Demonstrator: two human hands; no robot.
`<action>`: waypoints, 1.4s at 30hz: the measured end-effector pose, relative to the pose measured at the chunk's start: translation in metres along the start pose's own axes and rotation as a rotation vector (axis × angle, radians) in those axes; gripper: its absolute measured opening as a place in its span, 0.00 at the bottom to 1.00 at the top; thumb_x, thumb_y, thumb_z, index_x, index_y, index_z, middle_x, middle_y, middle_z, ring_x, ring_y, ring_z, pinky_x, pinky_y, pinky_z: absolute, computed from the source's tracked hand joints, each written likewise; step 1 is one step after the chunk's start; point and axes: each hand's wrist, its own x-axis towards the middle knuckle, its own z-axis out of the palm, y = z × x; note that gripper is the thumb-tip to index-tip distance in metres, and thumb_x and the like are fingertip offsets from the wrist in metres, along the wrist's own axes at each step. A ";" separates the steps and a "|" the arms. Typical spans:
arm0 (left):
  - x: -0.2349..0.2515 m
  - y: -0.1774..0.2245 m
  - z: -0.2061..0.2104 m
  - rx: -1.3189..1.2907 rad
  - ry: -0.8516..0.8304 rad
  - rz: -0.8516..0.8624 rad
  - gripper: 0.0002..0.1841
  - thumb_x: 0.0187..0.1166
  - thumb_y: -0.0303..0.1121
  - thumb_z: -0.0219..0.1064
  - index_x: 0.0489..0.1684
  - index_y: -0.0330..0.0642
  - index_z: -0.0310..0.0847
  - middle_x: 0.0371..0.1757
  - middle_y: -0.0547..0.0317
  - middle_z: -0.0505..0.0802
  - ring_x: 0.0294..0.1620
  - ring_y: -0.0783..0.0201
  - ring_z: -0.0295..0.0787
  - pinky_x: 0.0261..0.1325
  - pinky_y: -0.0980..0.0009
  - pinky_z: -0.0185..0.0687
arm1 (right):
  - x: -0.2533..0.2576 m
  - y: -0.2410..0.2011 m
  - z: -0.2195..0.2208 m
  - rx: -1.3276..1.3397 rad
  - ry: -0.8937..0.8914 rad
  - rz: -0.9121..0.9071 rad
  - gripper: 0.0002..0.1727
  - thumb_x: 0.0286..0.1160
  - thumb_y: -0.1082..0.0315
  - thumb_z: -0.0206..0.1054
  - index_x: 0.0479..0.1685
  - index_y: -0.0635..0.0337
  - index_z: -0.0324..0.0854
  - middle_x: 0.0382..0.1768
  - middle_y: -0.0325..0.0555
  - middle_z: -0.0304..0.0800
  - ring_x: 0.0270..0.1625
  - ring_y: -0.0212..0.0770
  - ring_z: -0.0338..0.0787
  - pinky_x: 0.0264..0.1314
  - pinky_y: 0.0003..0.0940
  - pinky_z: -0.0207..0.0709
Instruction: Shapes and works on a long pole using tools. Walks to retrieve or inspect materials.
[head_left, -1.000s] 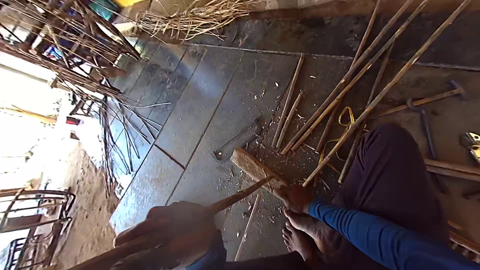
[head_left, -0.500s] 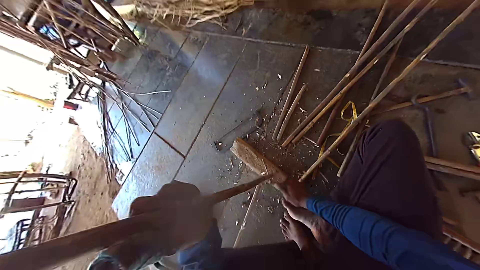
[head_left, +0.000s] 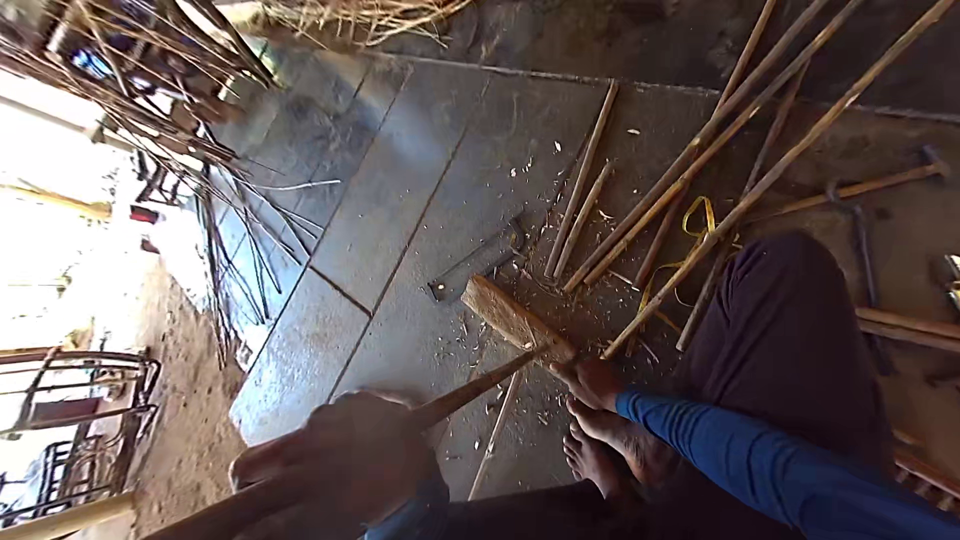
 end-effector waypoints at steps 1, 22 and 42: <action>0.000 0.000 0.002 -0.006 0.016 0.006 0.23 0.70 0.64 0.71 0.30 0.53 0.83 0.19 0.66 0.84 0.17 0.66 0.82 0.23 0.70 0.84 | 0.001 -0.002 -0.002 -0.018 0.030 -0.085 0.43 0.87 0.29 0.28 0.48 0.51 0.84 0.36 0.50 0.90 0.48 0.53 0.93 0.56 0.59 0.83; -0.006 0.003 -0.002 -0.022 0.069 -0.006 0.15 0.79 0.51 0.67 0.32 0.49 0.84 0.26 0.62 0.88 0.26 0.62 0.86 0.32 0.66 0.86 | -0.010 -0.012 0.001 0.024 -0.024 -0.014 0.44 0.88 0.31 0.30 0.50 0.56 0.85 0.39 0.55 0.91 0.50 0.56 0.92 0.58 0.60 0.82; 0.001 0.011 -0.005 0.029 0.038 0.003 0.13 0.77 0.43 0.68 0.25 0.47 0.81 0.22 0.63 0.84 0.22 0.64 0.83 0.28 0.70 0.83 | -0.007 -0.004 0.019 0.032 -0.006 0.055 0.44 0.88 0.30 0.30 0.44 0.54 0.87 0.37 0.52 0.92 0.47 0.55 0.94 0.52 0.61 0.84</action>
